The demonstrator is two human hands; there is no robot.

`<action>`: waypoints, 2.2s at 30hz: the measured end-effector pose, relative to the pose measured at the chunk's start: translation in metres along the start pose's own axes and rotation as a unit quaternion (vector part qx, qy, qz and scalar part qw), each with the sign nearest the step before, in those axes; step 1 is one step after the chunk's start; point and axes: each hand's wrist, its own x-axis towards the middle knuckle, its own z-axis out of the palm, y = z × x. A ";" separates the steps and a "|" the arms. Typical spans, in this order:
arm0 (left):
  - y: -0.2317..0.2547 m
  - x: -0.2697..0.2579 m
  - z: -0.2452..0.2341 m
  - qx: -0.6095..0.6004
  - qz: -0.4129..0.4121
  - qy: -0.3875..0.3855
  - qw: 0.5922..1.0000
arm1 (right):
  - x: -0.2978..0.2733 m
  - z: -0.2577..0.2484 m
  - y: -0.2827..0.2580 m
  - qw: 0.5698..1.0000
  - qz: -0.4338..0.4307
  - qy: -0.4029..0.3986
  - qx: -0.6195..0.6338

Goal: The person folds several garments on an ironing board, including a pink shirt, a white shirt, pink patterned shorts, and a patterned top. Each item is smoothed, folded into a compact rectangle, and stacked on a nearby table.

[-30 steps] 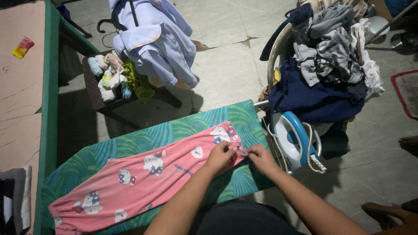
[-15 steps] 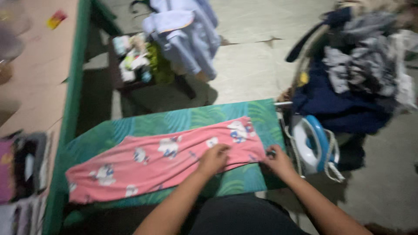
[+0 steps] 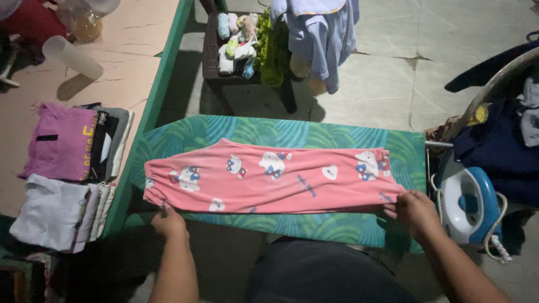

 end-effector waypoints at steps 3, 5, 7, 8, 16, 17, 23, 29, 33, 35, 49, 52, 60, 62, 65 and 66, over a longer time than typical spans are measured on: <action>0.003 0.027 0.001 -0.066 -0.013 -0.055 0.996 | -0.002 0.015 -0.001 0.999 0.001 -0.014 0.040; 0.003 0.035 0.001 -0.100 -0.026 -0.084 0.991 | 0.002 0.009 0.001 0.998 -0.013 -0.017 0.053; 0.006 0.045 -0.004 -0.113 -0.112 -0.108 0.981 | 0.009 0.002 0.007 0.998 -0.027 -0.009 0.061; 0.008 0.049 -0.004 -0.148 -0.118 -0.125 0.974 | 0.012 -0.003 0.009 0.998 -0.033 0.003 0.044; 0.008 0.060 -0.013 -0.171 -0.188 -0.164 0.953 | 0.011 -0.013 0.031 0.946 -0.092 0.085 -0.299; 0.009 0.060 -0.012 -0.170 -0.178 -0.161 0.956 | 0.009 -0.010 0.030 0.931 -0.116 0.103 -0.330; 0.041 0.046 -0.015 0.172 0.085 0.009 0.981 | 0.008 0.031 0.000 0.745 -0.315 0.194 -0.555; 0.159 -0.008 0.019 0.206 0.464 -0.164 0.846 | 0.007 0.087 -0.054 0.678 -0.396 0.150 -0.601; 0.231 -0.044 0.057 0.173 0.482 -0.305 0.803 | 0.008 0.112 -0.083 0.631 -0.425 0.114 -0.639; 0.250 -0.052 0.071 0.181 0.507 -0.312 0.782 | 0.010 0.116 -0.092 0.610 -0.409 0.110 -0.670; 0.302 -0.015 0.082 0.330 0.519 -0.361 0.701 | 0.026 0.097 -0.100 0.654 -0.376 0.130 -0.643; 0.300 -0.009 0.084 0.320 0.505 -0.337 0.727 | 0.032 0.097 -0.096 0.666 -0.348 0.134 -0.646; 0.265 -0.016 0.114 0.320 0.470 -0.319 0.758 | 0.059 0.085 -0.074 0.754 -0.291 0.129 -0.574; 0.262 -0.014 0.115 0.338 0.469 -0.311 0.754 | 0.059 0.085 -0.069 0.781 -0.234 0.129 -0.565; 0.263 -0.015 0.119 0.351 0.423 -0.324 0.770 | 0.059 0.084 -0.059 0.798 -0.145 0.126 -0.572; 0.265 -0.016 0.121 0.353 0.400 -0.331 0.778 | 0.061 0.082 -0.056 0.785 -0.132 0.117 -0.593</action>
